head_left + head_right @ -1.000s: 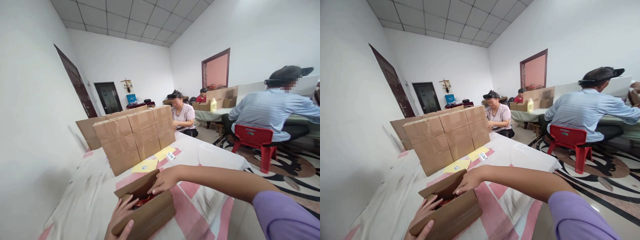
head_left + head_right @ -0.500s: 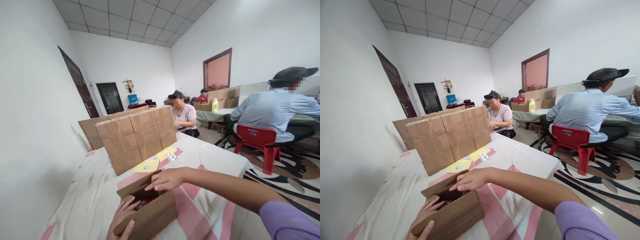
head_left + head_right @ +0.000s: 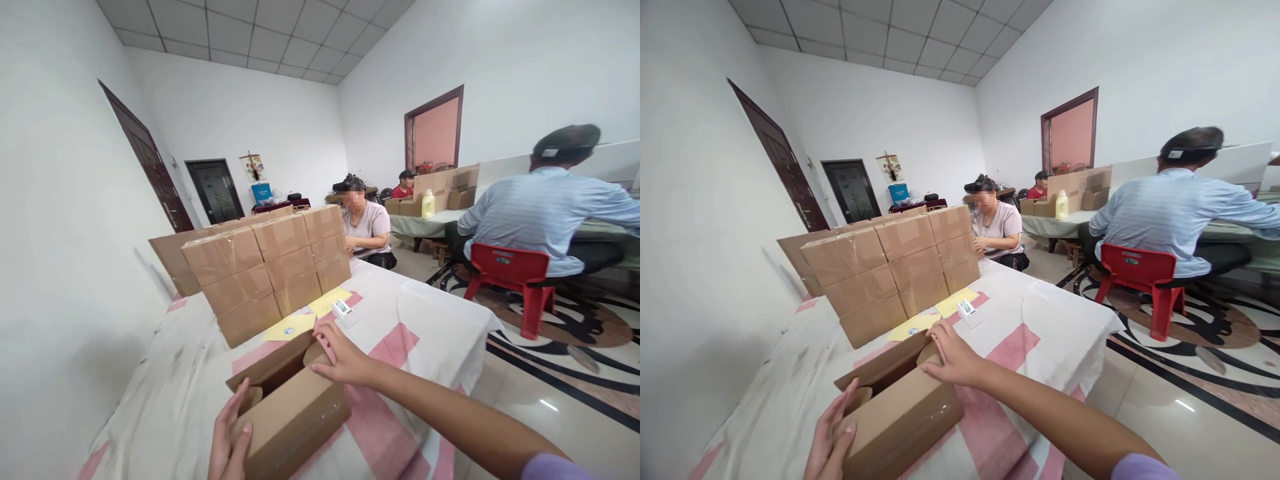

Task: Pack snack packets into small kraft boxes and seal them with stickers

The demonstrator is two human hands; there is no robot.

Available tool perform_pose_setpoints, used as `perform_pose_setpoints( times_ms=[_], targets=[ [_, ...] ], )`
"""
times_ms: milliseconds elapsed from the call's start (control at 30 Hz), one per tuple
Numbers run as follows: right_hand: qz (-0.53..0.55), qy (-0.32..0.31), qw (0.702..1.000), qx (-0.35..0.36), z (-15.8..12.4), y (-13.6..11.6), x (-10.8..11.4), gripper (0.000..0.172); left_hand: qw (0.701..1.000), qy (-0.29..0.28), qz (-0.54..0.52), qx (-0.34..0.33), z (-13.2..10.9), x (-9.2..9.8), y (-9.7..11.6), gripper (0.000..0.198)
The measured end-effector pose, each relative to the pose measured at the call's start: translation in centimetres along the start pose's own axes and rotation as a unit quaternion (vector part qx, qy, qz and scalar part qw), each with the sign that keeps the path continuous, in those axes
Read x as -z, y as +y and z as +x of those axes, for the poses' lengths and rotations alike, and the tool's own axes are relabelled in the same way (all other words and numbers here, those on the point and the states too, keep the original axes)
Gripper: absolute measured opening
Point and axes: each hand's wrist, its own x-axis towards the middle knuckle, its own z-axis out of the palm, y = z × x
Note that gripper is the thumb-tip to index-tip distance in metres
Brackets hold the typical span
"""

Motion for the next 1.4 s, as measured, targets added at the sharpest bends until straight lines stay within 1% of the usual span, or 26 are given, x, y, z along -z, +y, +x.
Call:
perform_pose_setpoints(
  times_ms=[67, 100, 133, 167, 233, 300, 333, 400, 467, 567, 633, 700, 800, 833, 867, 900, 933, 967, 1000, 1067, 1100, 1167, 1200, 1267, 1333, 1400],
  targets=[
    [0.012, 0.004, 1.000, 0.017, -0.1, 0.0, -0.3, 0.075, 0.999, 0.023, -0.004, -0.023, 0.2, -0.4, -0.2, 0.051],
    [0.016, -0.002, 0.999, 0.034, 0.0, 0.1, -0.4, 0.076, 0.999, 0.031, -0.003, -0.032, 0.3, -0.5, -0.5, 0.055],
    [0.016, -0.005, 0.999, 0.050, 0.0, 0.1, -0.5, 0.073, 0.999, 0.035, 0.002, -0.038, 0.4, -0.5, -0.9, 0.058],
    [0.013, 0.000, 0.998, 0.066, 0.1, 0.2, -0.5, 0.066, 0.999, 0.035, 0.011, -0.039, 0.5, -0.3, -1.4, 0.062],
    [-0.005, 0.018, 0.995, 0.101, 0.1, 0.5, -0.7, 0.045, 0.998, 0.025, 0.043, -0.027, 0.7, 0.5, -2.4, 0.064],
    [-0.030, 0.029, 0.990, 0.136, 0.0, 0.8, -1.0, 0.026, 0.994, -0.008, 0.104, -0.022, 0.9, 1.6, -3.2, 0.056],
    [-0.039, 0.031, 0.988, 0.148, -0.1, 0.9, -1.2, 0.022, 0.988, -0.032, 0.149, -0.033, 1.0, 2.1, -3.4, 0.049],
    [-0.047, 0.039, 0.985, 0.161, -0.4, 1.1, -1.4, 0.021, 0.957, -0.077, 0.267, -0.081, 1.1, 2.7, -3.2, 0.041],
    [-0.044, 0.049, 0.984, 0.165, -0.5, 1.4, -1.6, 0.023, 0.905, -0.097, 0.393, -0.133, 0.8, 2.5, -2.4, 0.044],
    [-0.040, 0.056, 0.984, 0.163, -0.4, 1.7, -1.7, 0.024, 0.822, -0.070, 0.529, -0.199, -0.1, 0.8, -0.8, 0.046],
    [-0.029, 0.055, 0.985, 0.159, -0.2, 1.8, -1.9, 0.022, 0.783, -0.053, 0.569, -0.246, -0.7, -0.5, -0.1, 0.049],
    [-0.010, 0.052, 0.986, 0.156, -0.1, 1.9, -2.1, 0.022, 0.759, -0.052, 0.584, -0.283, -1.2, -1.5, 0.2, 0.054],
    [0.026, 0.031, 0.988, 0.149, 0.1, 2.3, -2.3, 0.020, 0.748, -0.047, 0.595, -0.290, -1.5, -2.2, 0.2, 0.055],
    [0.038, 0.020, 0.991, 0.131, 0.3, 2.7, -2.2, 0.018, 0.747, -0.043, 0.599, -0.285, -1.5, -2.3, 0.2, 0.055],
    [0.046, 0.021, 0.995, 0.085, 0.5, 3.2, -1.9, 0.016, 0.746, -0.040, 0.603, -0.278, -1.4, -2.4, 0.2, 0.055],
    [0.049, 0.037, 0.998, 0.015, 0.8, 4.0, -1.3, 0.014, 0.746, -0.039, 0.606, -0.272, -1.4, -2.5, 0.3, 0.055],
    [0.047, 0.066, 0.994, -0.069, 1.3, 5.1, -0.6, 0.014, 0.746, -0.039, 0.609, -0.268, -1.3, -2.5, 0.3, 0.055],
    [0.039, 0.109, 0.979, -0.167, 1.9, 6.3, 0.5, 0.016, 0.745, -0.041, 0.611, -0.264, -1.3, -2.6, 0.3, 0.055],
    [0.029, 0.147, 0.959, -0.242, 2.6, 7.7, 1.6, 0.020, 0.745, -0.042, 0.613, -0.261, -1.3, -2.5, 0.3, 0.055],
    [0.020, 0.170, 0.931, -0.323, 4.1, 10.9, 4.1, 0.030, 0.742, -0.043, 0.616, -0.260, -1.3, -2.4, 0.1, 0.055],
    [0.022, 0.165, 0.918, -0.361, 4.9, 12.4, 5.2, 0.029, 0.739, -0.043, 0.619, -0.262, -1.3, -2.3, 0.0, 0.056],
    [0.034, 0.134, 0.890, -0.434, 6.3, 15.1, 6.7, 0.024, 0.733, -0.042, 0.623, -0.269, -1.5, -2.2, -0.4, 0.057],
    [0.041, 0.115, 0.875, -0.469, 6.8, 16.2, 7.1, 0.027, 0.732, -0.041, 0.624, -0.272, -1.5, -2.1, -0.5, 0.057],
    [0.052, 0.078, 0.844, -0.528, 7.8, 17.9, 7.3, 0.037, 0.731, -0.039, 0.624, -0.273, -1.7, -2.1, -0.6, 0.058],
    [0.057, 0.052, 0.818, -0.570, 8.5, 18.8, 7.0, 0.038, 0.733, -0.036, 0.622, -0.272, -1.8, -2.2, -0.5, 0.058],
    [0.062, 0.039, 0.799, -0.597, 9.0, 19.4, 6.5, 0.037, 0.738, -0.034, 0.618, -0.271, -1.8, -2.3, -0.3, 0.057]
  ],
)
